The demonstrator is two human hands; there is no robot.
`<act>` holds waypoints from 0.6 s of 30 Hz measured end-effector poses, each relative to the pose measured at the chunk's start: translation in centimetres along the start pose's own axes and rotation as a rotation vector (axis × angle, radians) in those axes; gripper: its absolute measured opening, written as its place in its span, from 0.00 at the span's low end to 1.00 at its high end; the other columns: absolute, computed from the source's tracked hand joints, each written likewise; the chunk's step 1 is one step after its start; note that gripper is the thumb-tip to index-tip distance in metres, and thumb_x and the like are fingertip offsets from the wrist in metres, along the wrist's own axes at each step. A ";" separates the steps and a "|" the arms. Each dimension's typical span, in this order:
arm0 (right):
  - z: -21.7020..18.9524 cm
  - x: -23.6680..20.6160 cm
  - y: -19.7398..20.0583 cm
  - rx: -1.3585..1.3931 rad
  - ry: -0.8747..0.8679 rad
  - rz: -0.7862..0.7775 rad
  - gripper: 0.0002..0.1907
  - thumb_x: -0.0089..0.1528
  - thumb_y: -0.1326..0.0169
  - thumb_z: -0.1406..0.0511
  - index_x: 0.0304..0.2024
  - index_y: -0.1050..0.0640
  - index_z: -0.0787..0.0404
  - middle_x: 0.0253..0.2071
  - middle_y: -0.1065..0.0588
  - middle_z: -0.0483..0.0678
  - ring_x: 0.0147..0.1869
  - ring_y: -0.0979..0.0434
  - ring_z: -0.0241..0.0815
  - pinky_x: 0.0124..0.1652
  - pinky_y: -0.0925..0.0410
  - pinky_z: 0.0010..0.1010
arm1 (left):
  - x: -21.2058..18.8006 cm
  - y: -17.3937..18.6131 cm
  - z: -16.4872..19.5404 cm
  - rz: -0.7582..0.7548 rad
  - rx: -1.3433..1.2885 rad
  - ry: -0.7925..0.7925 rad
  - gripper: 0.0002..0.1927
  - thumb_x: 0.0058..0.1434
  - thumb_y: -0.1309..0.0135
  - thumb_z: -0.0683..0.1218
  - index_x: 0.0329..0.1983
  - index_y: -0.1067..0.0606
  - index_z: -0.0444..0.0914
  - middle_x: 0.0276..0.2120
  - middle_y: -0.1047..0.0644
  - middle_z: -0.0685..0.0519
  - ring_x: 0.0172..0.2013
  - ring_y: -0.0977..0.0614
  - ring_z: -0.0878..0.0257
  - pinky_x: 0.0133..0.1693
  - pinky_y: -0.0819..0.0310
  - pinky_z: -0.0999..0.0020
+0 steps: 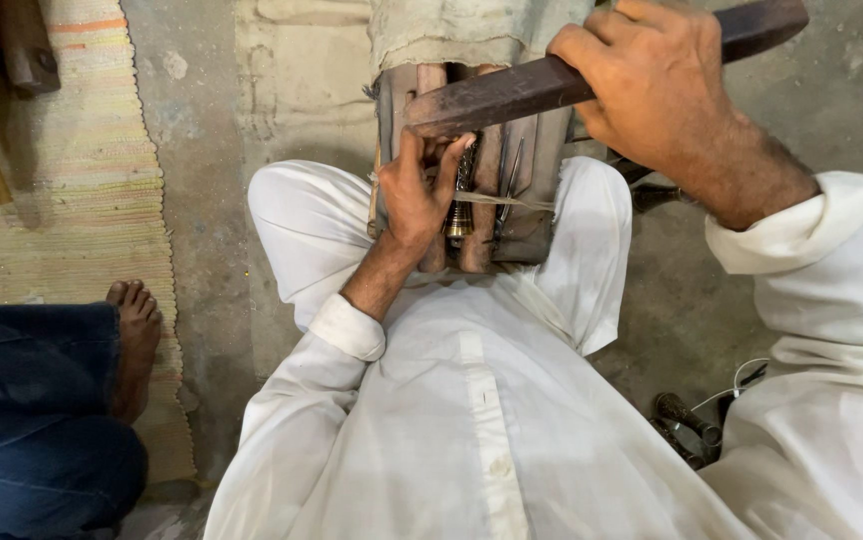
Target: The person sits cross-legged on the floor with a brass object held in a wooden work block, holds a small punch against the metal, and strikes the punch with a wooden mallet, repeatedly repositioning the punch to work the brass surface.
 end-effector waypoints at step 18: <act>-0.9 1.9 4.0 -0.272 0.111 0.039 0.10 0.60 0.37 0.66 0.43 0.23 0.54 0.37 0.26 0.40 0.43 0.24 0.37 0.41 0.37 0.30 | 0.0 0.2 0.2 0.008 0.161 0.011 0.16 0.67 0.35 0.43 0.44 0.32 0.35 0.21 0.26 0.52 0.19 0.25 0.66 0.22 0.31 0.67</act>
Point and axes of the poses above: each hand's wrist, its own x-axis towards the middle knuckle, its own y-axis out of the back of the hand, z = x × y, the point moved 10 cm from there along x, towards the middle knuckle
